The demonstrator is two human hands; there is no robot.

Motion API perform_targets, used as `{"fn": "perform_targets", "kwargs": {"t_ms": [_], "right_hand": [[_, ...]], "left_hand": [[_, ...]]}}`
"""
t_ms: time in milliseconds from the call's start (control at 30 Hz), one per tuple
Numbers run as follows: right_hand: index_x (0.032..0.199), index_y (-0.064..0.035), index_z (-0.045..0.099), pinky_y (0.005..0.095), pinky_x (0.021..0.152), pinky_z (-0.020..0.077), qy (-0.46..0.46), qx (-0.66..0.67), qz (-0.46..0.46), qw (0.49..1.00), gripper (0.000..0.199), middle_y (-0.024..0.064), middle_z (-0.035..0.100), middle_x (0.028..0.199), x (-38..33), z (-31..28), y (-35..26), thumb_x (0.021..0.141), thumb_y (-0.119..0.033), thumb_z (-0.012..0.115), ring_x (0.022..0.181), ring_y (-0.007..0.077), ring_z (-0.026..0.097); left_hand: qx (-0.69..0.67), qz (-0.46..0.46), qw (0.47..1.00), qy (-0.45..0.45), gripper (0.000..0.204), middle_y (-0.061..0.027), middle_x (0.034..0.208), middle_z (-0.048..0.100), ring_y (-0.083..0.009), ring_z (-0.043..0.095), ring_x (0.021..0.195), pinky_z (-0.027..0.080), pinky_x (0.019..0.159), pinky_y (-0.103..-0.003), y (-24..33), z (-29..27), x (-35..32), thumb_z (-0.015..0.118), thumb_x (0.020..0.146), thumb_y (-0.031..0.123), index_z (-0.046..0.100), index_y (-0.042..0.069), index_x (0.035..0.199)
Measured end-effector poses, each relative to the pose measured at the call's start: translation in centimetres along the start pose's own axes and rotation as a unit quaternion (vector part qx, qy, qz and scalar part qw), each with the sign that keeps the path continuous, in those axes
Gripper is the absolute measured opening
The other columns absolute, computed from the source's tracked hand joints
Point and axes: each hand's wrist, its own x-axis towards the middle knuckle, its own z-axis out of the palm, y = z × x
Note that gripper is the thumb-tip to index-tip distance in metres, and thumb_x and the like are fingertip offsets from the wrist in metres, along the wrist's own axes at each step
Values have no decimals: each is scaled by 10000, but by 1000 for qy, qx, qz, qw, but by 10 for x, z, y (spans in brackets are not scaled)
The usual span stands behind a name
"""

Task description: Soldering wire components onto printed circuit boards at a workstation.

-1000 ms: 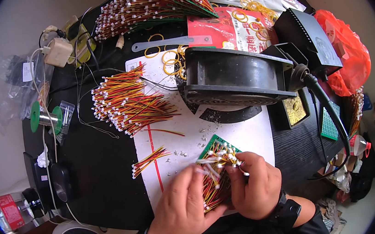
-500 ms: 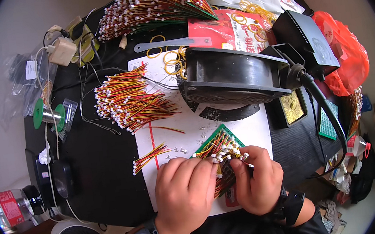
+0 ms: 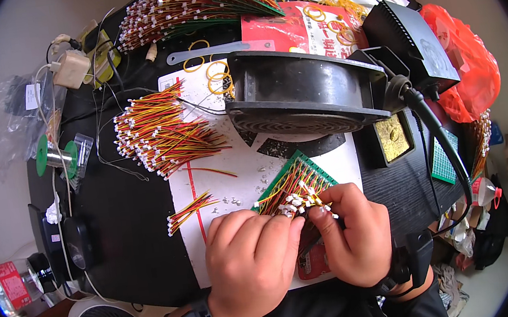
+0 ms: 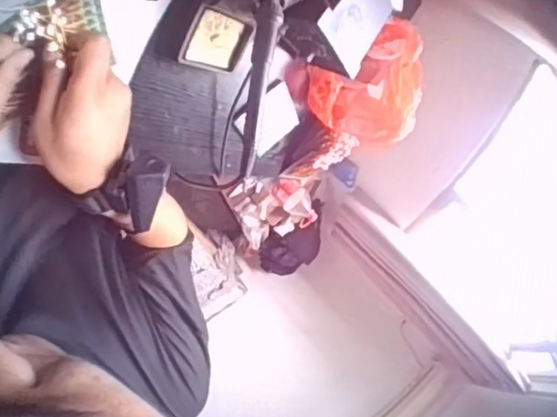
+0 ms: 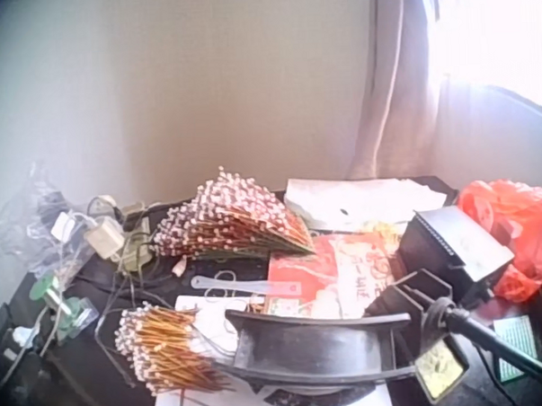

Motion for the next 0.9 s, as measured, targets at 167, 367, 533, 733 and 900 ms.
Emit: {"fn": "perform_targets", "kwargs": {"t_ms": [167, 367, 533, 733, 900], "right_hand": [[1005, -5, 577, 387, 462, 481, -21, -23, 2, 1000, 138, 135, 620, 604, 5, -4, -2, 952, -57, 693, 504, 304, 654], [1004, -10, 591, 385, 459, 477, -34, -19, 5, 999, 136, 132, 618, 608, 1, -6, -7, 946, -64, 701, 501, 309, 647], [1102, -12, 634, 394, 495, 499, -17, -118, -47, 992, 274, 138, 649, 695, -11, -4, -3, 838, 7, 704, 552, 305, 646], [1049, 17, 655, 386, 496, 495, 28, -181, -140, 973, 231, 122, 639, 705, -15, -12, 3, 823, 26, 702, 545, 290, 624], [951, 21, 652, 381, 478, 471, 23, -218, -152, 964, 118, 115, 606, 674, -5, -17, 8, 852, 24, 717, 528, 288, 598]], "left_hand": [[-20, -26, 999, 12, 173, -106, 787, 665, -319, 626, 728, 502, 696, -417, 2, -1, 0, 818, 758, 35, 680, 12, 860], [-13, -9, 996, 87, 158, -115, 822, 669, -315, 641, 737, 522, 696, -407, 2, -5, 1, 795, 748, -3, 668, 7, 843], [23, 56, 993, 103, 123, -160, 934, 683, -336, 660, 767, 542, 679, -415, 4, -8, 6, 743, 758, 29, 635, 9, 813], [-88, -3, 994, 58, 250, -168, 957, 677, -351, 669, 827, 549, 731, -429, -9, 11, -5, 785, 753, 55, 598, 15, 914], [-82, -27, 996, 16, 399, -159, 950, 660, -370, 619, 885, 501, 795, -452, -10, 17, -2, 859, 688, 40, 602, 12, 992]]}}
